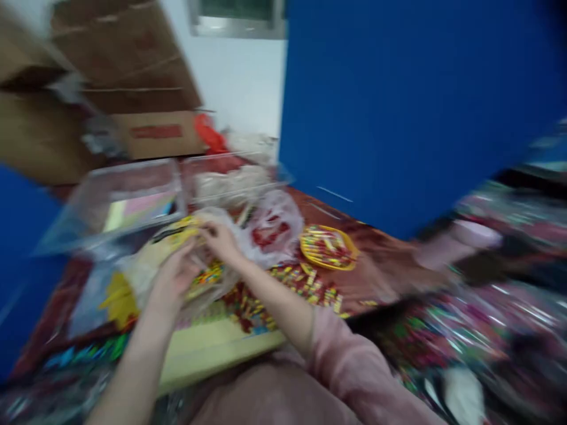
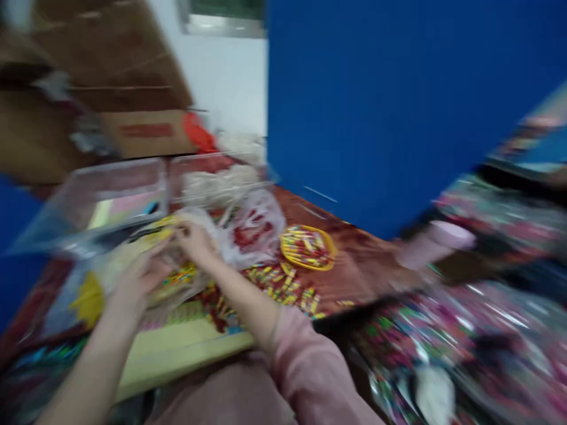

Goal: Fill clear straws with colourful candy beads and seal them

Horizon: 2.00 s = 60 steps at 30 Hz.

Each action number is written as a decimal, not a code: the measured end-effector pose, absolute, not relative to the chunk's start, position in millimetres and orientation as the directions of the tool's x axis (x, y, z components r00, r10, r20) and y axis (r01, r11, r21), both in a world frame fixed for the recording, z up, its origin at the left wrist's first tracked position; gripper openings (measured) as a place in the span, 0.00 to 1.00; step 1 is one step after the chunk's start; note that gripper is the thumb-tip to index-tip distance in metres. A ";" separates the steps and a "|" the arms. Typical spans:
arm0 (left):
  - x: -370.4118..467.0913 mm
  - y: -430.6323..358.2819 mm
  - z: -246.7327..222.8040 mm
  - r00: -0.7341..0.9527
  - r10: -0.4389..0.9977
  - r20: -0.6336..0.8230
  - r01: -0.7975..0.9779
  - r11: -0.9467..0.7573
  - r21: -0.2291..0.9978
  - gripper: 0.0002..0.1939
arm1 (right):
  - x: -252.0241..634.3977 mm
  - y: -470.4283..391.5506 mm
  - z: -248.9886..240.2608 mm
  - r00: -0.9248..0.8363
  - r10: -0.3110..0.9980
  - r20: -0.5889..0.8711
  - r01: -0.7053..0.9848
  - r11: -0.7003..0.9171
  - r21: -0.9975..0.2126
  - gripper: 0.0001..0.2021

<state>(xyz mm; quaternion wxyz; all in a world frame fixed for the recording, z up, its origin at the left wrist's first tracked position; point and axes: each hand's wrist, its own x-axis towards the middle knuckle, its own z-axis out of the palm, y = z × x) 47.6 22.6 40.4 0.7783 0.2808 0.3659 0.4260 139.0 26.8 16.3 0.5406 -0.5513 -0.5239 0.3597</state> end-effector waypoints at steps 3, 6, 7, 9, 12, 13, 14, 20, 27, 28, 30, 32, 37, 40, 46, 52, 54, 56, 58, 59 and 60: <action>15.6 15.7 43.0 0.336 0.861 -0.382 -0.527 0.508 0.681 0.10 | 146.0 33.3 1.8 0.143 0.975 0.173 0.221 0.138 -0.965 0.08; 16.5 16.1 40.2 0.327 0.877 -0.353 -0.559 0.481 0.675 0.06 | 159.9 31.3 -8.2 -0.010 0.975 0.221 0.277 0.216 -0.936 0.09; 17.9 16.4 38.0 0.308 0.882 -0.356 -0.562 0.470 0.681 0.04 | 161.8 28.6 -10.9 -0.035 0.970 0.242 0.319 0.241 -0.917 0.10; 19.3 16.2 32.5 0.277 0.890 -0.361 -0.566 0.455 0.688 0.03 | 162.0 23.1 -15.9 -0.034 0.960 0.280 0.382 0.271 -0.884 0.11; 19.3 15.0 24.8 0.213 0.911 -0.353 -0.575 0.409 0.709 0.04 | 158.8 19.9 -22.0 0.020 0.956 0.292 0.387 0.262 -0.884 0.15; 19.4 14.8 23.0 0.183 0.918 -0.352 -0.570 0.391 0.723 0.05 | 158.1 20.0 -23.3 0.032 0.957 0.289 0.383 0.255 -0.888 0.16; 19.8 14.5 21.8 0.156 0.923 -0.350 -0.560 0.375 0.739 0.06 | 157.9 20.3 -24.0 0.035 0.958 0.284 0.383 0.250 -0.889 0.17; 25.1 9.6 24.3 0.084 0.938 -0.336 -0.482 0.333 0.810 0.09 | 161.0 18.3 -25.3 -0.052 0.964 0.259 0.368 0.259 -0.893 0.17; 25.8 -4.5 40.1 0.045 0.961 -0.274 -0.299 0.275 0.914 0.21 | 161.1 13.9 -25.5 -0.022 0.958 0.285 0.380 0.272 -0.884 0.17; 24.7 -5.7 41.3 0.037 0.969 -0.244 -0.265 0.245 0.933 0.21 | 160.9 12.9 -25.0 -0.017 0.958 0.285 0.385 0.269 -0.883 0.17; 21.8 -6.7 41.9 0.041 0.981 -0.188 -0.207 0.193 0.959 0.20 | 160.4 10.9 -24.5 -0.002 0.954 0.299 0.394 0.275 -0.877 0.17; 18.6 -5.6 40.6 0.081 0.979 -0.185 -0.183 0.197 0.963 0.18 | 159.9 9.9 -25.2 0.022 0.949 0.315 0.401 0.280 -0.872 0.17; 11.4 0.2 38.3 0.129 0.951 -0.282 -0.253 0.306 0.918 0.12 | 162.4 13.2 -30.2 0.081 0.959 0.271 0.368 0.224 -0.902 0.20; 8.5 3.2 41.3 0.155 0.934 -0.322 -0.269 0.353 0.896 0.16 | 167.3 17.1 -30.8 0.089 0.970 0.228 0.263 0.198 -0.944 0.22; 14.6 1.4 46.0 0.209 0.915 -0.344 -0.190 0.383 0.904 0.23 | 172.9 19.9 -25.0 0.085 0.989 0.123 0.025 0.121 -0.992 0.21; 19.4 -1.1 45.8 0.236 0.959 -0.158 -0.111 0.188 0.976 0.16 | 169.5 17.8 -19.6 0.102 0.978 0.182 0.101 0.172 -0.980 0.19; 13.9 1.7 49.8 0.221 0.958 -0.185 -0.093 0.209 0.973 0.20 | 171.0 16.5 -17.1 0.141 0.970 0.197 0.092 0.186 -0.978 0.19; 6.0 4.6 55.1 0.192 0.956 -0.221 -0.067 0.237 0.969 0.24 | 173.8 14.6 -13.9 0.171 0.966 0.196 0.070 0.186 -0.980 0.19; -3.0 6.9 60.1 0.175 0.960 -0.218 -0.047 0.229 0.972 0.26 | 176.9 12.3 -10.4 0.184 0.963 0.198 0.052 0.192 -0.980 0.20; -7.9 8.0 62.2 0.177 0.965 -0.194 -0.043 0.205 0.978 0.26 | 178.3 11.0 -8.6 0.186 0.961 0.205 0.049 0.199 -0.979 0.20; -13.3 9.5 64.1 0.185 0.970 -0.160 -0.046 0.171 0.984 0.26 | 179.4 9.6 -7.1 0.190 0.958 0.215 0.050 0.209 -0.977 0.21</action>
